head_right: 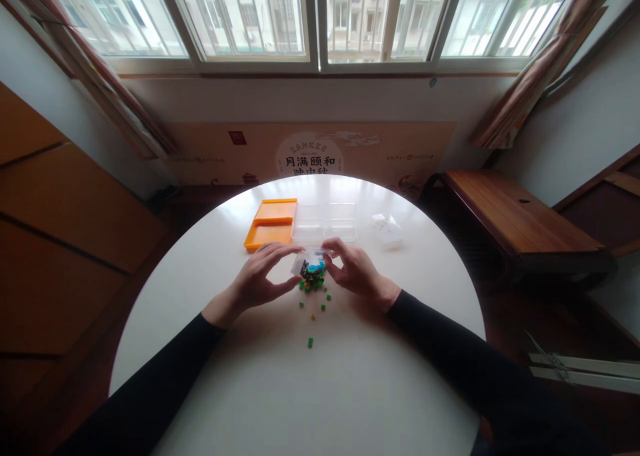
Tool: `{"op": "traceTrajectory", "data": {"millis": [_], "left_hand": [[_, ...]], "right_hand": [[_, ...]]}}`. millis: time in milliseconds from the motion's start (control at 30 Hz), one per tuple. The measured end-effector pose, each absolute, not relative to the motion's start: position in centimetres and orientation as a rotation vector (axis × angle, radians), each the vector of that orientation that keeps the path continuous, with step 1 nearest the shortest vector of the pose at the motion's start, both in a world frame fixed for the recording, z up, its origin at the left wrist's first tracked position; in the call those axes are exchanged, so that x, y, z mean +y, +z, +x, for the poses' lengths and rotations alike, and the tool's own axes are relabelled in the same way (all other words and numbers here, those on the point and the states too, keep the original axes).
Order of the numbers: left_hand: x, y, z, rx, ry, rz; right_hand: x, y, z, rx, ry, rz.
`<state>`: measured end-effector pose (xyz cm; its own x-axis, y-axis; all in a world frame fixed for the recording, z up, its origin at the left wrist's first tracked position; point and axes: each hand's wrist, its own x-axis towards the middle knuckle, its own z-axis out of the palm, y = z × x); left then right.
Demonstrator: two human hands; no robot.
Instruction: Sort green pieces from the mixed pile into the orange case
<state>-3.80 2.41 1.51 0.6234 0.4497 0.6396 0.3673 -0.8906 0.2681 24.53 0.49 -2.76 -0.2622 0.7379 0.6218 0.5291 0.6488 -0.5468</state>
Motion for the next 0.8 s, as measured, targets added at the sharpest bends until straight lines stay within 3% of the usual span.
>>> {"op": "traceTrajectory", "data": {"millis": [533, 800], "left_hand": [[2.13, 1.96, -3.41, 0.498, 1.029, 2.899], [2.19, 2.21, -3.41, 0.543, 1.148, 2.811]], "right_hand": [[0.12, -2.12, 24.39, -1.949, 0.423, -0.867], [0.23, -1.84, 24.52, -1.894, 0.396, -0.856]]}}
